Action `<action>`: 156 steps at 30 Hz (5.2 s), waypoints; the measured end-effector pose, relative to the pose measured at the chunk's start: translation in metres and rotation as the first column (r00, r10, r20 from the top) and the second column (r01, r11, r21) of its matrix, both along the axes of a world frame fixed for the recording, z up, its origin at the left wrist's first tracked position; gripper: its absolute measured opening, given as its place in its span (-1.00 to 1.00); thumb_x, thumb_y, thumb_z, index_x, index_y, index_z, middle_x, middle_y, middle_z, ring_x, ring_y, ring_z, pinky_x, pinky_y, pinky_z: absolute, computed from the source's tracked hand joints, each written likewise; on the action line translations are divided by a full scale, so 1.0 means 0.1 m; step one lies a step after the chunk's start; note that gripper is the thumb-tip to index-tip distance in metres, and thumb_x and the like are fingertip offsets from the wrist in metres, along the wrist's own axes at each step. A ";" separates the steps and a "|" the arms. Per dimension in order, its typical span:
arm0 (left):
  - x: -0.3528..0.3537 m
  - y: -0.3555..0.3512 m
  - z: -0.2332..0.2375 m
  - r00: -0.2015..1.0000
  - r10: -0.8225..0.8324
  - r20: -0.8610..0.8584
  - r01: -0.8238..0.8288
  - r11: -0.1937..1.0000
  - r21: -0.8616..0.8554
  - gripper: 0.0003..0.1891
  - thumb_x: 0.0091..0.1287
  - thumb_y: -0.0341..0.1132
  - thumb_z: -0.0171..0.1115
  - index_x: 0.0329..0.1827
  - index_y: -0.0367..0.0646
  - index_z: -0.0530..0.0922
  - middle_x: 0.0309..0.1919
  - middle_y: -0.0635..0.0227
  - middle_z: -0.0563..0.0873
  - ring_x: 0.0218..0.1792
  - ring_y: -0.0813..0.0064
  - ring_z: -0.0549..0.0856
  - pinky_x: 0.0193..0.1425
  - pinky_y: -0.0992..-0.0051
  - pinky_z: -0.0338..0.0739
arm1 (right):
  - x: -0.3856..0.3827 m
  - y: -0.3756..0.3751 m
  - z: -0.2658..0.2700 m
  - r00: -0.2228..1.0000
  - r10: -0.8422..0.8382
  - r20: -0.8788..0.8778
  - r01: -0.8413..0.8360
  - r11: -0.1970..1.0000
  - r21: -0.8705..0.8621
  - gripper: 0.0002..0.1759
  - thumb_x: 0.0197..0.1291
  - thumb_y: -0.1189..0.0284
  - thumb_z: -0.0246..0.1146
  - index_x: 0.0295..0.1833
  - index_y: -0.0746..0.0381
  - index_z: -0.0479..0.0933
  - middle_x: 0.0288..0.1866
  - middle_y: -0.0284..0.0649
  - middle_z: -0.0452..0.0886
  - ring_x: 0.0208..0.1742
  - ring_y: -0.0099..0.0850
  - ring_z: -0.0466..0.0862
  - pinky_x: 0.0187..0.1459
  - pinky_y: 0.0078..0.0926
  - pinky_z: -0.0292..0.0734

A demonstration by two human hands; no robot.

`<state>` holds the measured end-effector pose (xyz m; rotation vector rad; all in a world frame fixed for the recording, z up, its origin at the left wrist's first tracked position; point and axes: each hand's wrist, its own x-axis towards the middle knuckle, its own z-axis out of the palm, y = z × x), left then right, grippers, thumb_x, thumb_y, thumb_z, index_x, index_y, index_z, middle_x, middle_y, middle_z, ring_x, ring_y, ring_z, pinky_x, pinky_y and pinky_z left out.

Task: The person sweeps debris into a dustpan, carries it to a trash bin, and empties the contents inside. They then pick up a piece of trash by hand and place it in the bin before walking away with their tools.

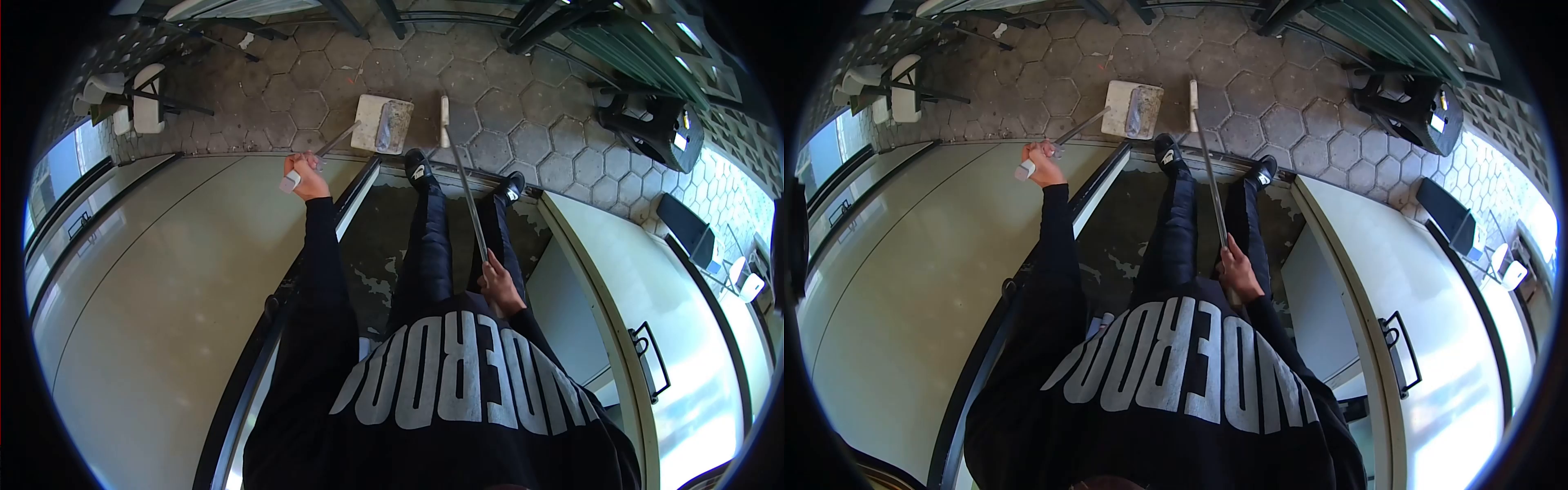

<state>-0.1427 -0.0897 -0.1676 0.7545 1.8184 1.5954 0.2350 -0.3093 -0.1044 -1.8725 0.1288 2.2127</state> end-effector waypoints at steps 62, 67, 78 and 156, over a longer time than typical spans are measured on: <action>2.81 0.12 0.07 0.235 0.947 -0.219 -0.964 0.200 -0.173 -0.64 0.44 -0.15 0.16 -0.41 -0.28 0.50 -0.59 0.35 0.58 -0.55 0.60 0.50 -0.41 0.52 0.43 | -0.49 5.61 -0.15 -0.607 0.274 0.746 -0.409 -0.913 0.002 -0.35 0.36 0.24 0.03 0.50 0.13 0.05 -0.31 0.27 0.60 -0.24 0.20 0.61 -0.10 0.04 0.51; 2.71 0.00 0.09 0.281 0.913 -0.297 -0.955 0.238 -0.175 -0.66 0.44 -0.17 0.17 -0.41 -0.28 0.50 -0.62 0.35 0.56 -0.56 0.61 0.48 -0.43 0.54 0.41 | -0.30 5.54 -0.71 -0.695 0.397 0.599 -0.447 -0.892 0.072 -0.36 0.37 0.27 -0.01 0.51 0.15 0.03 -0.43 0.18 0.62 -0.53 0.05 0.63 -0.33 -0.01 0.55; 2.49 -0.09 0.16 0.414 0.849 -0.328 -0.910 0.388 -0.144 -0.68 0.44 -0.23 0.17 -0.46 -0.23 0.43 -0.65 0.35 0.53 -0.62 0.61 0.44 -0.51 0.54 0.35 | 0.14 5.56 -0.25 -0.524 0.436 0.732 -0.554 -0.827 0.096 -0.37 0.39 0.21 -0.04 0.52 0.09 0.04 -0.13 0.23 0.62 -0.26 0.09 0.67 -0.09 -0.11 0.56; 2.01 -0.43 -0.05 0.725 0.651 -0.223 -0.679 0.730 -0.075 -0.64 0.40 -0.12 0.10 -0.45 -0.24 0.50 -0.67 0.35 0.60 -0.69 0.61 0.51 -0.54 0.56 0.43 | 1.78 4.28 -0.07 -0.278 0.769 0.575 -0.849 -0.477 0.226 -0.33 0.43 0.15 0.02 0.57 -0.10 -0.04 -0.53 -0.32 0.42 -0.66 -0.59 0.38 -0.62 -0.58 0.41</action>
